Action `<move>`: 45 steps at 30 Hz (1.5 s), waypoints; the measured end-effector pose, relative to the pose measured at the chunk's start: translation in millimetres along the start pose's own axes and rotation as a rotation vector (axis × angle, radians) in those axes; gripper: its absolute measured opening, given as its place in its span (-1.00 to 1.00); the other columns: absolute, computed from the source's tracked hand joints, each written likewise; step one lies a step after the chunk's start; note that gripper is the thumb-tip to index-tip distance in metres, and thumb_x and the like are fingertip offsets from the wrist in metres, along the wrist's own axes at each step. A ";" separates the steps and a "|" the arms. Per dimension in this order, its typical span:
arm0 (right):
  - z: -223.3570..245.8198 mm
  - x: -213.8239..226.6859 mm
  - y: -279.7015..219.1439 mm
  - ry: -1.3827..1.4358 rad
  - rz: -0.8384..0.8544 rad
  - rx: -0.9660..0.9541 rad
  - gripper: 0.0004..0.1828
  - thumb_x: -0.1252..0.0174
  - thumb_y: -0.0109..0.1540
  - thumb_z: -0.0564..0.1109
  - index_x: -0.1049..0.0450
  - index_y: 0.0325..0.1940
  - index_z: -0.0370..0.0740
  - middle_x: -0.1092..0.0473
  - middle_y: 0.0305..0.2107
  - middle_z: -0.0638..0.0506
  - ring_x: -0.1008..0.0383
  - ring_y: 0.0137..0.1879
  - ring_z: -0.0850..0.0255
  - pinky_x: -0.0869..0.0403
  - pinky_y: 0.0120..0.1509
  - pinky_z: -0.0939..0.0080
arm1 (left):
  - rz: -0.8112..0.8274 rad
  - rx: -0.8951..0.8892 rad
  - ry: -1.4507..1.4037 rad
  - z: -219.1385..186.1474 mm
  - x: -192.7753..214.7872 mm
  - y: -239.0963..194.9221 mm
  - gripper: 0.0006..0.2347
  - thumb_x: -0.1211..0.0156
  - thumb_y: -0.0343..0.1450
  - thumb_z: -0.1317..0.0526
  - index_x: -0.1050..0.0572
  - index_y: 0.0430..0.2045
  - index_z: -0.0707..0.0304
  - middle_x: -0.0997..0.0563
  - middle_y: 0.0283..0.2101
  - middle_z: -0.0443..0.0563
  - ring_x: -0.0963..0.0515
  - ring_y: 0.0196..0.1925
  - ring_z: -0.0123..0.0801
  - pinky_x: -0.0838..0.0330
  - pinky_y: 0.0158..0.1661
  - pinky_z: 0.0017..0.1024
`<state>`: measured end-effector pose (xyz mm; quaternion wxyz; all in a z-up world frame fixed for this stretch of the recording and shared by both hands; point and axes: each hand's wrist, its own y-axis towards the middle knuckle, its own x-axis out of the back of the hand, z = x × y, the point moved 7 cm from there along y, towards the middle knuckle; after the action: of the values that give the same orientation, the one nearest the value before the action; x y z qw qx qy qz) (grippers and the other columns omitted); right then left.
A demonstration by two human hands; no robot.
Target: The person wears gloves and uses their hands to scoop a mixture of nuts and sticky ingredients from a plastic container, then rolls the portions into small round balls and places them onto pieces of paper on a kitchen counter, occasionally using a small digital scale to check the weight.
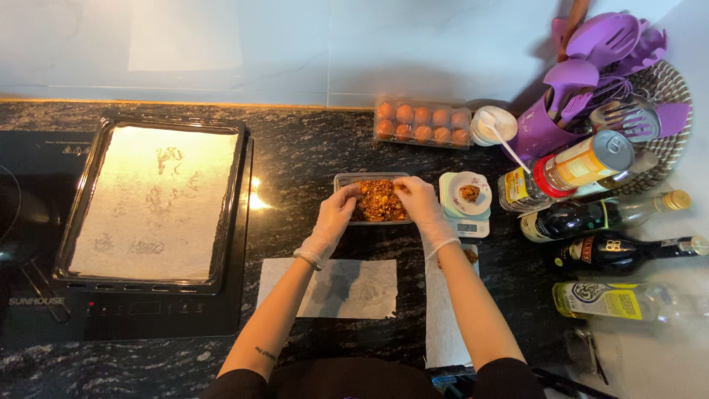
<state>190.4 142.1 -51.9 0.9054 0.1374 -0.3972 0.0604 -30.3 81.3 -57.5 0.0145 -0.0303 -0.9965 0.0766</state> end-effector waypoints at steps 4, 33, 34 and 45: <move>5.7 -12.4 5.4 -0.019 -0.053 -0.021 -0.77 -0.23 0.26 -0.18 -0.60 0.01 -0.16 -0.58 -0.12 -0.13 -0.61 -0.01 -0.03 -0.57 0.11 0.04 | -0.001 -0.007 -0.012 4.1 -0.3 0.2 -0.68 0.04 0.53 0.30 -0.44 0.18 0.34 -0.66 0.08 0.07 -0.62 0.11 -0.36 -0.44 0.11 -0.44; -4.3 -52.4 24.3 -0.086 0.221 -0.306 -0.65 -0.29 0.22 -0.10 -0.48 0.04 -0.29 -0.44 0.00 -0.17 -0.49 0.11 -0.09 -0.48 0.20 0.01 | -0.068 -0.114 -0.124 31.4 0.9 10.9 -0.72 0.06 0.54 0.36 -0.45 0.12 0.45 -0.62 0.10 0.17 -0.65 0.14 -0.30 -0.49 0.08 -0.45; -2.9 -51.9 24.4 -0.087 0.220 -0.305 -0.65 -0.29 0.22 -0.10 -0.48 0.04 -0.29 -0.44 0.00 -0.17 -0.49 0.11 -0.09 -0.48 0.20 0.01 | -0.074 -0.134 -0.104 32.4 0.7 12.1 -0.72 0.06 0.53 0.37 -0.45 0.12 0.46 -0.62 0.09 0.18 -0.66 0.14 -0.29 -0.49 0.09 -0.45; -19.4 -49.1 18.5 0.050 0.115 -0.108 -0.83 -0.21 0.30 -0.20 -0.61 -0.04 -0.23 -0.52 -0.05 -0.12 -0.57 0.02 0.03 -0.53 0.12 0.10 | -0.104 -0.168 -0.087 39.4 -1.1 18.1 -0.73 0.01 0.52 0.37 -0.46 0.11 0.44 -0.64 0.07 0.18 -0.67 0.12 -0.28 -0.51 0.07 -0.44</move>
<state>166.8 165.6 -96.9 0.9161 0.0638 -0.3845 0.0942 -29.5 93.1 -99.2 -0.0276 0.0238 -0.9993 -0.0070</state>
